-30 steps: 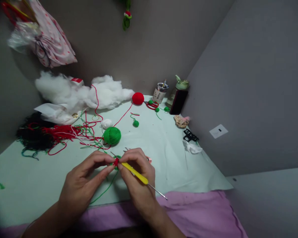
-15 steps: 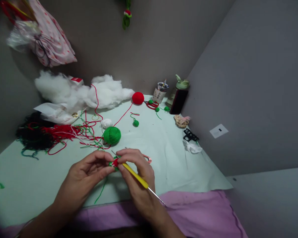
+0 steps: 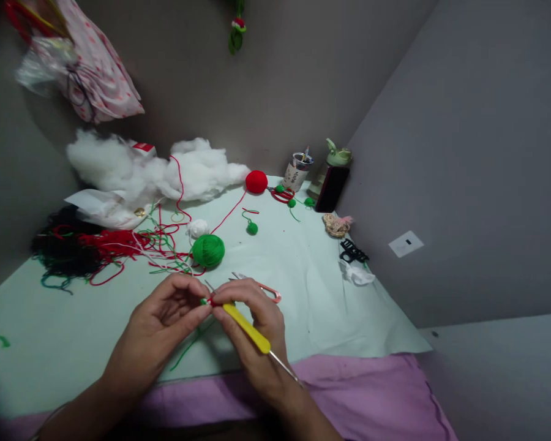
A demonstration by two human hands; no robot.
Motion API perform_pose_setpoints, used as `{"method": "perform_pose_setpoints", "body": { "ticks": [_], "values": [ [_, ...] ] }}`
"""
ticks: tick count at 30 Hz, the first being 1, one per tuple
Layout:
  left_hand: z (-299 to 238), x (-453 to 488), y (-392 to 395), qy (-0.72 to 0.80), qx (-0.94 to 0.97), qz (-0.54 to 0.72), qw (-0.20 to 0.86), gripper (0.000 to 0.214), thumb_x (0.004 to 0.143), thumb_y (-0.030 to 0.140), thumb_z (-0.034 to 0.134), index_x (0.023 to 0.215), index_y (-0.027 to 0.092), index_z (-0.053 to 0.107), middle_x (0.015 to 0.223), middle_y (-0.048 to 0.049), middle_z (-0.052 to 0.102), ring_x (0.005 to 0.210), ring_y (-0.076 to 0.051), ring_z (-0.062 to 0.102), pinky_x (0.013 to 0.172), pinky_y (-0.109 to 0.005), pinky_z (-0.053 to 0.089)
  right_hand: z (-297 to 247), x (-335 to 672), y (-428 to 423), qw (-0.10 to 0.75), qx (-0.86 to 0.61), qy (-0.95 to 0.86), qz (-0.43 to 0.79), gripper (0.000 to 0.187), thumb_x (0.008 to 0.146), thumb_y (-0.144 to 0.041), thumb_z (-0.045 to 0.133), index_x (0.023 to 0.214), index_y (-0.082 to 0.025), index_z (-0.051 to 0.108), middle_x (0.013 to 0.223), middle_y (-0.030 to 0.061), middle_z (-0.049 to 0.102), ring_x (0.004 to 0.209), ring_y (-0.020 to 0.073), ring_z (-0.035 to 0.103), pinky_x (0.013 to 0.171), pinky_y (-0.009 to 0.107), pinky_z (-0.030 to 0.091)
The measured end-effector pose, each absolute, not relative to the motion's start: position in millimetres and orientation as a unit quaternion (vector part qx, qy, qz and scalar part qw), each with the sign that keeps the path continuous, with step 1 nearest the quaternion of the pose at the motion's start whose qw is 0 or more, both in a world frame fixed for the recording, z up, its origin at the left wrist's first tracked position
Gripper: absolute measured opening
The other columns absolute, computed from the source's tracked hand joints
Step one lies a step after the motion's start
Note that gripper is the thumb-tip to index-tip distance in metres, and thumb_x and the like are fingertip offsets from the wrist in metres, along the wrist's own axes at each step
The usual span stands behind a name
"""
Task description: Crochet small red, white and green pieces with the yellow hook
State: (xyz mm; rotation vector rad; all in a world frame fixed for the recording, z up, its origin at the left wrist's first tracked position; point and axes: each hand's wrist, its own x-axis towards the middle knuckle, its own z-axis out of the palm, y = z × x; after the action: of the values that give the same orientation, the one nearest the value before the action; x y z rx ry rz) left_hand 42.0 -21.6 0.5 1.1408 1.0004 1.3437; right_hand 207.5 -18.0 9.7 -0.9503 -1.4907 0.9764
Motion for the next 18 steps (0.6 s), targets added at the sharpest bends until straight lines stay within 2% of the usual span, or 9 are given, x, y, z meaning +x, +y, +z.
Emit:
{"method": "perform_pose_setpoints", "body": {
  "ticks": [4, 7, 9, 11, 13, 15, 17, 18],
  "values": [
    [-0.7, 38.3, -16.1, 0.439, 0.457, 0.553, 0.542, 0.022, 0.080, 0.020, 0.082, 0.089, 0.025, 0.062, 0.085, 0.0025, 0.067, 0.087, -0.015, 0.069, 0.082, -0.024, 0.057, 7.7, 208.9, -15.9, 0.563, -0.370, -0.586, 0.450, 0.010, 0.092, -0.017, 0.076, 0.090, -0.027, 0.078, 0.092, 0.0025, 0.075, 0.091, 0.0188, 0.070, 0.088, 0.034, 0.055],
    [-3.4, 38.6, -11.8, 0.436, 0.475, 0.534, 0.546, 0.025, 0.090, 0.045, 0.076, 0.094, 0.025, 0.061, 0.091, -0.0005, 0.063, 0.094, -0.019, 0.064, 0.087, -0.029, 0.054, 3.7, 212.2, -14.8, 0.582, -0.342, -0.526, 0.517, 0.012, 0.088, -0.016, 0.081, 0.089, -0.027, 0.077, 0.090, 0.0007, 0.076, 0.089, 0.0173, 0.070, 0.084, 0.032, 0.056],
    [-6.3, 42.6, -11.8, 0.394, 0.485, 0.486, 0.611, 0.038, 0.097, 0.062, 0.061, 0.094, 0.024, 0.062, 0.090, -0.0020, 0.060, 0.092, -0.020, 0.060, 0.085, -0.031, 0.055, 3.0, 214.4, -14.5, 0.581, -0.324, -0.499, 0.555, 0.011, 0.086, -0.018, 0.084, 0.087, -0.027, 0.076, 0.090, 0.0006, 0.077, 0.085, 0.0172, 0.070, 0.081, 0.032, 0.056],
    [-8.1, 46.6, -13.4, 0.320, 0.444, 0.428, 0.719, 0.046, 0.095, 0.068, 0.060, 0.089, 0.023, 0.063, 0.083, -0.0007, 0.055, 0.080, -0.017, 0.057, 0.074, -0.029, 0.057, 4.7, 216.3, -14.3, 0.584, -0.309, -0.481, 0.576, 0.011, 0.084, -0.021, 0.086, 0.086, -0.027, 0.076, 0.088, 0.0000, 0.077, 0.082, 0.0165, 0.070, 0.078, 0.030, 0.056],
    [-6.0, 46.5, -13.7, 0.257, 0.351, 0.422, 0.796, 0.041, 0.089, 0.060, 0.074, 0.083, 0.021, 0.063, 0.075, 0.0024, 0.049, 0.065, -0.012, 0.049, 0.057, -0.020, 0.054, 7.8, 217.6, -13.9, 0.594, -0.298, -0.469, 0.581, 0.012, 0.084, -0.023, 0.087, 0.084, -0.028, 0.076, 0.086, -0.0015, 0.076, 0.083, 0.0155, 0.071, 0.079, 0.029, 0.057],
    [2.1, 41.1, -10.8, 0.235, 0.247, 0.494, 0.800, 0.032, 0.085, 0.046, 0.085, 0.084, 0.019, 0.067, 0.076, 0.0030, 0.052, 0.060, -0.008, 0.048, 0.050, -0.013, 0.050, 10.1, 218.0, -13.2, 0.605, -0.288, -0.467, 0.577, 0.012, 0.083, -0.025, 0.088, 0.084, -0.028, 0.077, 0.084, -0.0024, 0.076, 0.090, 0.0162, 0.073, 0.088, 0.031, 0.058],
    [15.8, 33.5, -6.1, 0.235, 0.152, 0.587, 0.760, 0.024, 0.090, 0.040, 0.080, 0.093, 0.017, 0.072, 0.091, -0.0026, 0.065, 0.074, -0.009, 0.063, 0.063, -0.014, 0.059, 10.1, 217.3, -12.6, 0.605, -0.281, -0.466, 0.581, 0.011, 0.084, -0.024, 0.088, 0.084, -0.028, 0.077, 0.085, -0.0024, 0.077, 0.099, 0.0178, 0.075, 0.098, 0.034, 0.058],
    [23.5, 30.5, -4.1, 0.239, 0.106, 0.618, 0.742, 0.023, 0.097, 0.040, 0.071, 0.096, 0.017, 0.073, 0.098, -0.0065, 0.069, 0.084, -0.013, 0.070, 0.074, -0.019, 0.064, 9.1, 216.5, -12.3, 0.603, -0.279, -0.466, 0.584, 0.011, 0.085, -0.022, 0.087, 0.085, -0.028, 0.078, 0.086, -0.0023, 0.077, 0.102, 0.0185, 0.076, 0.101, 0.036, 0.057]
  ]
}}
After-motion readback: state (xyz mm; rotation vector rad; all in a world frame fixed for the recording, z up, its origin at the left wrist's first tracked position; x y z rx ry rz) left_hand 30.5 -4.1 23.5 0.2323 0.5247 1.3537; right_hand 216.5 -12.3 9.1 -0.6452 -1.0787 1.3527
